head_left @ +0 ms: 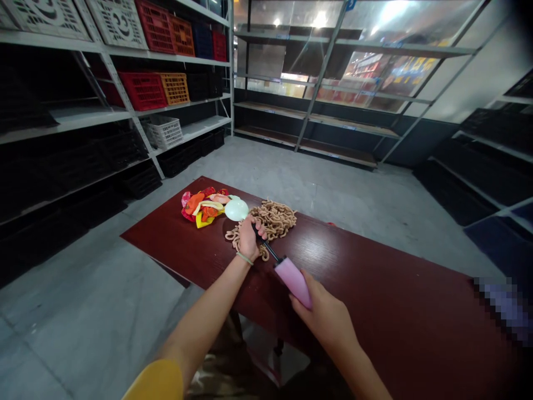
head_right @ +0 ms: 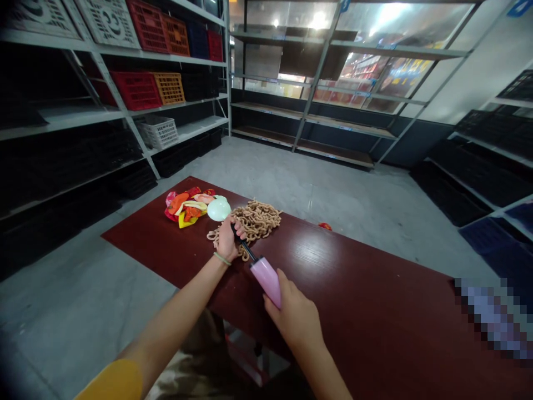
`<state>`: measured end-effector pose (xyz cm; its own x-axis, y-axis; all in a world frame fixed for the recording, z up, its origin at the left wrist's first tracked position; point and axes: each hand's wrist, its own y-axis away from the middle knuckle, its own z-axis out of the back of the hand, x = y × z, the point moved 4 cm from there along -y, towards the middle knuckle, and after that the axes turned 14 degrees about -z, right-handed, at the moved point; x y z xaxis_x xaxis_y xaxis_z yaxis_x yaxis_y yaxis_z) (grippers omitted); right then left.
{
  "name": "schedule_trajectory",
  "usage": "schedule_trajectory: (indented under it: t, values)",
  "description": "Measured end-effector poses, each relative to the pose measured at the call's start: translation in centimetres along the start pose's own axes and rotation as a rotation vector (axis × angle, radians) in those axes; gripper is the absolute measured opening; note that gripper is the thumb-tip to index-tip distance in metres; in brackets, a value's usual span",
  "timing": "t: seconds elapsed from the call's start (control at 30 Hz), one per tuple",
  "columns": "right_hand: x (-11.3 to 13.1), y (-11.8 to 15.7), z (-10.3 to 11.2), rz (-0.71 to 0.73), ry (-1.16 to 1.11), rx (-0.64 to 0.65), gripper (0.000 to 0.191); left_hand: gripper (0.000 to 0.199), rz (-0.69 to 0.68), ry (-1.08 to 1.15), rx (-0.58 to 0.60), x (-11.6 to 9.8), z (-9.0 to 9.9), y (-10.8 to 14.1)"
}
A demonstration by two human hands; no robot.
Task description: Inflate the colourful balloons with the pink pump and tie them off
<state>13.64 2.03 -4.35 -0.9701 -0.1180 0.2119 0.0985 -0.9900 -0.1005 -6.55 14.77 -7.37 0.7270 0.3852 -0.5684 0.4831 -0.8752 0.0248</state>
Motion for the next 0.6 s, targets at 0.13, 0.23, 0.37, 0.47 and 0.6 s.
schedule_trajectory:
  t: [0.13, 0.23, 0.37, 0.47, 0.6]
  values:
    - [4.2, -2.4, 0.6, -0.045, 0.079, 0.066, 0.052, 0.018, 0.053, 0.015, 0.011, 0.6, 0.2, 0.5]
    - [5.0, -2.0, 0.6, -0.012, 0.089, 0.072, 0.053, 0.017, 0.078, 0.024, 0.033, 0.8, 0.3, 0.7]
    - [2.4, 1.2, -0.2, 0.022, 0.076, 0.022, 0.054, 0.017, 0.081, 0.014, 0.061, 1.0, 0.5, 0.4]
    - [-0.1, 3.6, -0.3, 0.05, 0.056, -0.032, 0.056, 0.02, 0.091, 0.041, 0.063, 1.2, 0.6, 0.2]
    - [-1.1, 4.1, 0.3, 0.032, 0.056, -0.035, 0.053, 0.023, 0.14, 0.018, 0.046, 1.9, 0.6, 0.4]
